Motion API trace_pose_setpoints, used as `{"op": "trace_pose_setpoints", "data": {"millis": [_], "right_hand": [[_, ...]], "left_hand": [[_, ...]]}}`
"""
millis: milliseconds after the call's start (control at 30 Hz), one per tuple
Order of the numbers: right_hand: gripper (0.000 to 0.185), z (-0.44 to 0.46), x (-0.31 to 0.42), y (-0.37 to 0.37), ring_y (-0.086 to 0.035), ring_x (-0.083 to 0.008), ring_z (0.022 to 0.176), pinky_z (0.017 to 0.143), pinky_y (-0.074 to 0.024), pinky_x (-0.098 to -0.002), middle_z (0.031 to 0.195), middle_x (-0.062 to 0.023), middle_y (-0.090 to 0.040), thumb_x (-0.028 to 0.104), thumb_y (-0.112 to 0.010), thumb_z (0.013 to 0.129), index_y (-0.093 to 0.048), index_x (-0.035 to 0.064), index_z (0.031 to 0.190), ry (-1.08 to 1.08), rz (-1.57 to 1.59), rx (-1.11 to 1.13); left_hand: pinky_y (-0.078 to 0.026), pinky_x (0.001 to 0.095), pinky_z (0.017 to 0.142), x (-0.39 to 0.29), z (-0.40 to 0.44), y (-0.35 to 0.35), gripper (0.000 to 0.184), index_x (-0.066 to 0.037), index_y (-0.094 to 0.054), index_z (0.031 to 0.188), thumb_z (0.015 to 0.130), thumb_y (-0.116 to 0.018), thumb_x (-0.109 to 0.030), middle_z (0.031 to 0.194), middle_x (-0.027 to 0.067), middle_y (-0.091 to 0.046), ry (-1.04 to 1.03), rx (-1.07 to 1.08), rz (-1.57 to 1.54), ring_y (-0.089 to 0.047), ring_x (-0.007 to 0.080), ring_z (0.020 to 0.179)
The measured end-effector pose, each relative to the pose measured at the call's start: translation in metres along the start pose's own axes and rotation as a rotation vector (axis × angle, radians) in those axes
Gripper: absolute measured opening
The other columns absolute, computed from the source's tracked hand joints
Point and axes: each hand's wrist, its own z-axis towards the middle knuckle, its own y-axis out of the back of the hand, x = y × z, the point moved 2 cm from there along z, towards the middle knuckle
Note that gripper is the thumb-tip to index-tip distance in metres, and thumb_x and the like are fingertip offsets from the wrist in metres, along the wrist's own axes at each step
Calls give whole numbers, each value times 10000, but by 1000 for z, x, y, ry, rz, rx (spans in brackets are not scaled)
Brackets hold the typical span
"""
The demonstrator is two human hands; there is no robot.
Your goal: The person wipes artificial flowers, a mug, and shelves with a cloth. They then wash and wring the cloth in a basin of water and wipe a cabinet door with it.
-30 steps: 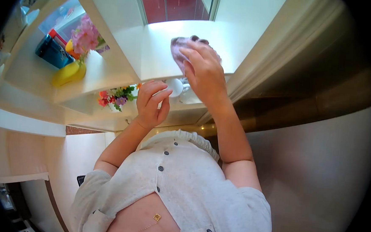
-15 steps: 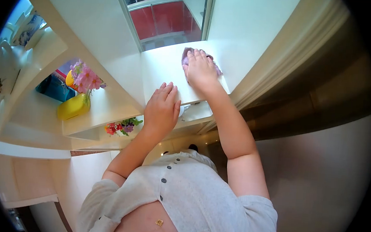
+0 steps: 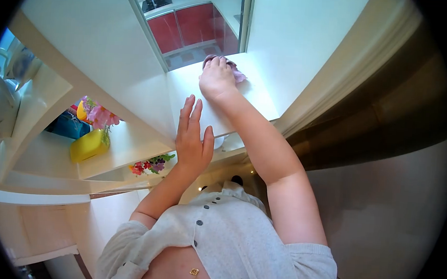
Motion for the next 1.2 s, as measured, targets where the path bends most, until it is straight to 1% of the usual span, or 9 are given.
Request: {"op": "trace_pose_setpoints", "data": {"millis": [67, 133, 267, 400, 500, 633, 767, 1133, 1200], "right_hand": [[535, 4, 6, -8, -407, -324, 1330, 1104, -331, -393, 1393, -204, -467, 285, -491, 940, -477, -79, 1332, 31, 57, 6], [497, 14, 17, -27, -403, -339, 1352, 1136, -312, -395, 1422, -230, -455, 232, -517, 936, -481, -72, 1328, 397, -10, 52], [486, -21, 32, 12, -324, -296, 1423, 1157, -270, -449, 1537, -135, -357, 225, -487, 945, -475, 62, 1403, 692, 144, 194], [493, -41, -1, 20, -296, -260, 1440, 1163, -234, -482, 1555, -93, -336, 199, -459, 959, -448, 109, 1443, 679, 197, 218], [485, -42, -11, 13, -300, -249, 1436, 1156, -242, -467, 1538, -77, -368, 184, -450, 968, -447, 131, 1450, 360, 211, 72], [444, -17, 1, -13, -383, -278, 1383, 1111, -336, -410, 1475, -90, -444, 159, -454, 949, -499, 78, 1383, 417, 135, -106], [351, 9, 29, -16, -425, -283, 1344, 1060, -394, -431, 1418, -83, -501, 170, -479, 945, -581, 87, 1271, 435, 155, -37], [461, -31, 32, -11, -342, -302, 1414, 1132, -286, -494, 1518, -80, -397, 250, -485, 955, -482, 104, 1392, 655, 214, 82], [474, -61, 20, -11, -343, -286, 1405, 1128, -280, -510, 1504, -59, -406, 277, -494, 935, -492, 104, 1377, 791, 265, -90]], "left_hand": [[-301, 482, 1128, 1, -1, 0, 579, 63, -371, 1423, 874, -513, -51, 1479, 260, -348, -5, -21, 12, -359, 426, 1369], [-296, 477, 1131, 0, 1, 1, 583, 66, -360, 1429, 879, -509, -56, 1481, 262, -344, 0, -14, 24, -353, 428, 1372], [-282, 466, 1139, 1, 0, -1, 590, 79, -333, 1440, 892, -496, -66, 1490, 267, -332, 37, -47, -17, -345, 424, 1379], [-280, 466, 1139, 1, 0, 0, 595, 88, -324, 1441, 893, -495, -70, 1491, 272, -331, 12, -50, 1, -335, 418, 1389], [-280, 482, 1134, -1, 0, -3, 597, 92, -320, 1443, 898, -491, -85, 1481, 275, -348, 15, 0, 73, -319, 422, 1400], [-284, 487, 1131, -2, -1, -1, 593, 95, -323, 1440, 902, -487, -90, 1480, 273, -349, 31, -2, 41, -326, 426, 1394], [-296, 483, 1125, -2, -2, 0, 585, 90, -327, 1441, 905, -482, -84, 1475, 280, -349, -9, -28, 13, -343, 436, 1379], [-301, 472, 1120, -8, -7, -3, 559, 88, -358, 1431, 915, -486, -84, 1466, 289, -354, -62, -50, -18, -360, 437, 1363], [-297, 471, 1122, -6, -7, -5, 545, 94, -361, 1426, 930, -481, -95, 1467, 288, -354, -66, -73, -24, -363, 433, 1361]]}}
